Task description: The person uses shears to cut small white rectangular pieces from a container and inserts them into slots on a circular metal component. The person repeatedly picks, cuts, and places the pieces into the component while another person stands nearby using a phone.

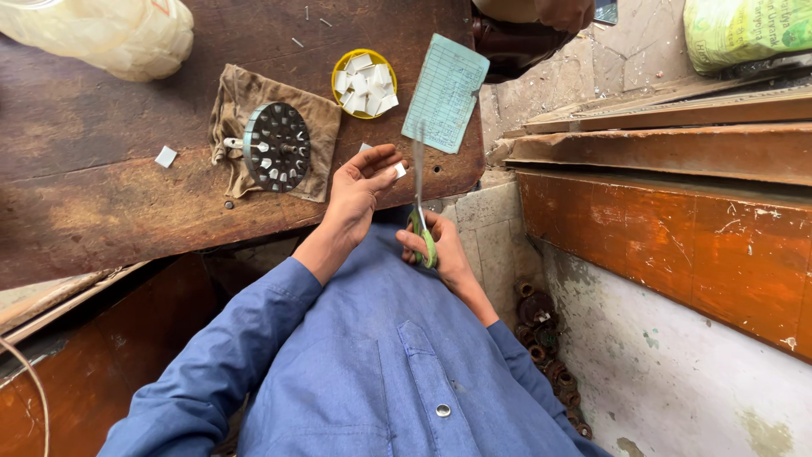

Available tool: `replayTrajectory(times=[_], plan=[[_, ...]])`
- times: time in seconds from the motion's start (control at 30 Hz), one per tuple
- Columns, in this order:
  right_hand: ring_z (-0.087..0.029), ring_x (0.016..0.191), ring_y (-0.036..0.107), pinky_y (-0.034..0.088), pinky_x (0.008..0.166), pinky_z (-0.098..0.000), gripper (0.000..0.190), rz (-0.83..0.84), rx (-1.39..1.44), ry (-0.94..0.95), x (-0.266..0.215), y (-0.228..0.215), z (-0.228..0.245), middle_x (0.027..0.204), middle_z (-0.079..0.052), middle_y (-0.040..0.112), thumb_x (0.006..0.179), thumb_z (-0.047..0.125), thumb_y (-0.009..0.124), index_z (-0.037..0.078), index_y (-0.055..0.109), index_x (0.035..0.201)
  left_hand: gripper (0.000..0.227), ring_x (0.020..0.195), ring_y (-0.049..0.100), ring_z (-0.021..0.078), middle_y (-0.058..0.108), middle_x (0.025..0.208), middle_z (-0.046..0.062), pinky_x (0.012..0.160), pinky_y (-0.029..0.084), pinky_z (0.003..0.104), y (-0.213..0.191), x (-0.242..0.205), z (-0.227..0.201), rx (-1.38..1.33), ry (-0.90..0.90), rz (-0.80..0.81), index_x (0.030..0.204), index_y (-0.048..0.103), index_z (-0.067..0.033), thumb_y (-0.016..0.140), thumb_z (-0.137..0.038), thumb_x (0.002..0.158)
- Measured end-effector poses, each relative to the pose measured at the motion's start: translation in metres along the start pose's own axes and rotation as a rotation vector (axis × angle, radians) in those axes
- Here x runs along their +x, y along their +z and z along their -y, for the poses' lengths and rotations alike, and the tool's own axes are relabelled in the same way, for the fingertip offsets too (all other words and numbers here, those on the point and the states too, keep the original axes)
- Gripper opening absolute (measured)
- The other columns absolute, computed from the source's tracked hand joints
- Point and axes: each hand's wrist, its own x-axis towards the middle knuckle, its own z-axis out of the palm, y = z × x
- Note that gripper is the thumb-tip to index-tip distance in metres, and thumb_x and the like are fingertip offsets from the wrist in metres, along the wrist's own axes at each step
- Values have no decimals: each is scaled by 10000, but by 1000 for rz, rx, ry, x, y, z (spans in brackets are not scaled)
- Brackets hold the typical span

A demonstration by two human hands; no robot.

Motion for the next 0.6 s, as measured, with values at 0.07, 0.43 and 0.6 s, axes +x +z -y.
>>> replayTrajectory(times=[0.07, 0.43, 0.6], plan=[[-110, 628, 667, 536, 585, -234, 260, -72, -6, -71, 6, 1, 2, 728, -50, 687, 844, 143, 844, 32, 621, 920, 380, 1153, 696, 221, 699, 1259, 161, 1021, 577, 336, -2, -3, 3, 60, 32, 9, 1292, 625, 37, 617, 105, 918], [-154, 681, 707, 605, 638, -284, 261, -204, 133, -167, 42, 5, -1, 824, -98, 702, 790, -26, 842, 1, 613, 914, 341, 1178, 691, 195, 695, 1241, 130, 1018, 569, 321, -14, -30, 6, 454, 188, 175, 1245, 627, 41, 606, 109, 911], [-144, 721, 717, 626, 675, -278, 245, -180, 149, -212, 41, 7, 2, 849, -109, 731, 804, -32, 821, 10, 610, 922, 233, 951, 715, 141, 757, 1035, 91, 841, 588, 273, -14, -36, -3, 678, 130, 79, 1142, 709, 14, 724, -45, 917]])
